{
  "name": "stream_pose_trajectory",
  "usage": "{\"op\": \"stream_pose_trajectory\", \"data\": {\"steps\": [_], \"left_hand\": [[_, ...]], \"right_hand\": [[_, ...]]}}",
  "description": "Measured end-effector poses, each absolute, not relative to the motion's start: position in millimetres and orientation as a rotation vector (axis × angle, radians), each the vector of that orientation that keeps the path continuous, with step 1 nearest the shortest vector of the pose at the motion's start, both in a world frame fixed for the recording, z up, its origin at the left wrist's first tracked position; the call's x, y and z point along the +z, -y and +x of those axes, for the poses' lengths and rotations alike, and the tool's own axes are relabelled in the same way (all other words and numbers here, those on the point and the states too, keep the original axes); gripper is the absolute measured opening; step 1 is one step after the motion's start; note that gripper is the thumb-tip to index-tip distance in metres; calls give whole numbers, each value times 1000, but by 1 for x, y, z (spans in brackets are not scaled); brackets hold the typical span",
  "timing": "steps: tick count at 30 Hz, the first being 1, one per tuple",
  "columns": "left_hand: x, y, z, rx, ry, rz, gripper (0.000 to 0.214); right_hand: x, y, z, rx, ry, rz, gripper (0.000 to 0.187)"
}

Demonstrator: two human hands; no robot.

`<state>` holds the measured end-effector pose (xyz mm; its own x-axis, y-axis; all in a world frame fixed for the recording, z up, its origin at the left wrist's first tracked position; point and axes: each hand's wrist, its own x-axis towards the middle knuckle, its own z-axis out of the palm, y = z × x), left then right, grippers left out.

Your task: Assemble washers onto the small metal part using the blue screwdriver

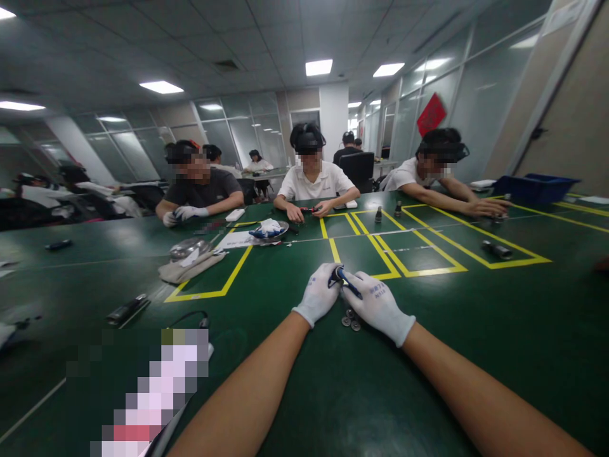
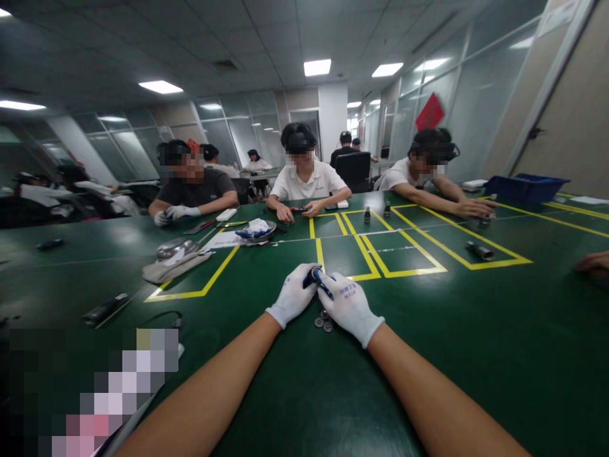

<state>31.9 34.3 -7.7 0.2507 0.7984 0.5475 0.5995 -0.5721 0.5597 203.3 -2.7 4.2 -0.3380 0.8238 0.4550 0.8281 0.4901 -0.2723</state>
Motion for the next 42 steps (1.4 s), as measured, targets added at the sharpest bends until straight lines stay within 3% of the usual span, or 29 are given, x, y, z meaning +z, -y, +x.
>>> {"op": "stream_pose_trajectory", "data": {"steps": [21, 29, 37, 42], "left_hand": [[-4, -31, 32, 1313, -1357, 2215, 32], [-4, -32, 32, 1317, -1351, 2212, 32], [-5, -32, 31, 1269, -1232, 2260, 29], [-5, -32, 33, 1258, -1228, 2286, 33]], "right_hand": [[14, 9, 201, 40, 2242, -1312, 34], [18, 12, 200, 273, 2168, -1186, 22], [14, 1, 216, 155, 2265, -1168, 29], [17, 3, 216, 335, 2155, -1075, 30]]}}
